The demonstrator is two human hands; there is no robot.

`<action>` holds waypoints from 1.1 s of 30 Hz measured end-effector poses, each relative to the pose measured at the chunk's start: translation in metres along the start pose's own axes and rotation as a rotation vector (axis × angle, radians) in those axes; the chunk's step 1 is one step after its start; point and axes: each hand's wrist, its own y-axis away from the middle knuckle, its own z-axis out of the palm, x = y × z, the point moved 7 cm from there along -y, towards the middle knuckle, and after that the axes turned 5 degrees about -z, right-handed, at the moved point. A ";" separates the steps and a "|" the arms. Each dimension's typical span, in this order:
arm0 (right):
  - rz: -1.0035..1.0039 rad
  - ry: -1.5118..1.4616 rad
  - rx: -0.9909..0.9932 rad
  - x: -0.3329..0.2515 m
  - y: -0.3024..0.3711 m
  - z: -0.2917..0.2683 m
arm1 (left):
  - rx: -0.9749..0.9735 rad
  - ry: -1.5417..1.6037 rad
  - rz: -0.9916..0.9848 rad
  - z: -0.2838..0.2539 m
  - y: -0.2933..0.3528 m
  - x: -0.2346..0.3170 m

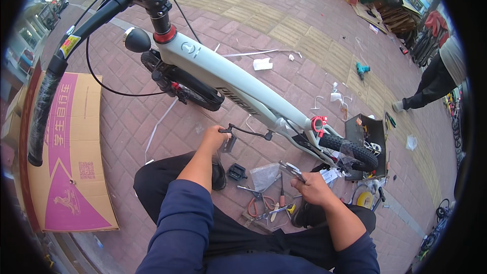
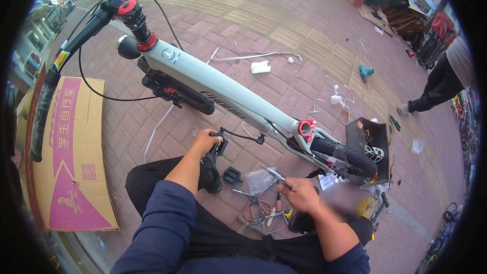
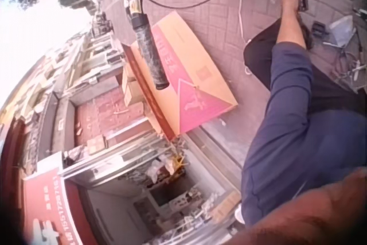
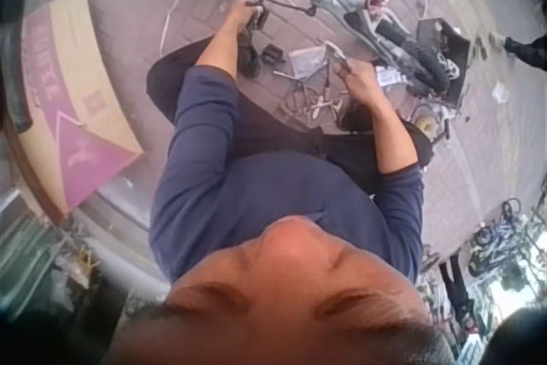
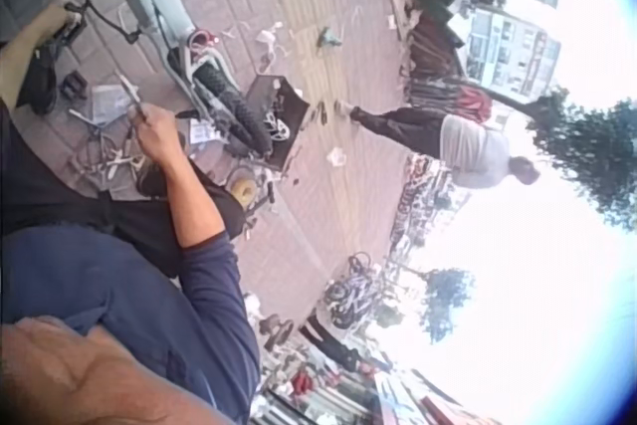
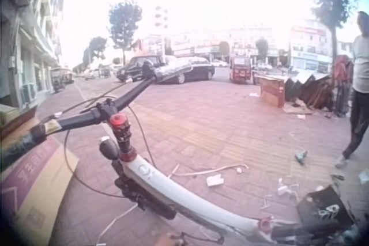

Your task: The person assembles a bicycle by attaching a pedal to the crank arm. They use a wrench to tighten the pedal onto the crank arm of a bicycle lying on its side.

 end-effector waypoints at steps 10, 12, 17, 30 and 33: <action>0.056 0.149 0.045 0.026 -0.010 0.003 | -0.168 0.083 0.086 0.017 0.080 0.070; 0.048 0.168 0.054 0.025 -0.013 0.002 | -0.259 0.213 0.017 0.028 0.081 0.062; 0.133 0.208 0.044 0.022 -0.012 0.002 | -0.482 0.407 -0.070 0.033 0.069 0.054; 0.209 0.348 0.079 0.025 -0.015 -0.006 | -0.687 0.372 0.021 0.083 0.107 0.087; 0.137 0.383 0.092 0.017 -0.025 -0.002 | -0.766 0.405 -0.040 0.095 0.114 0.087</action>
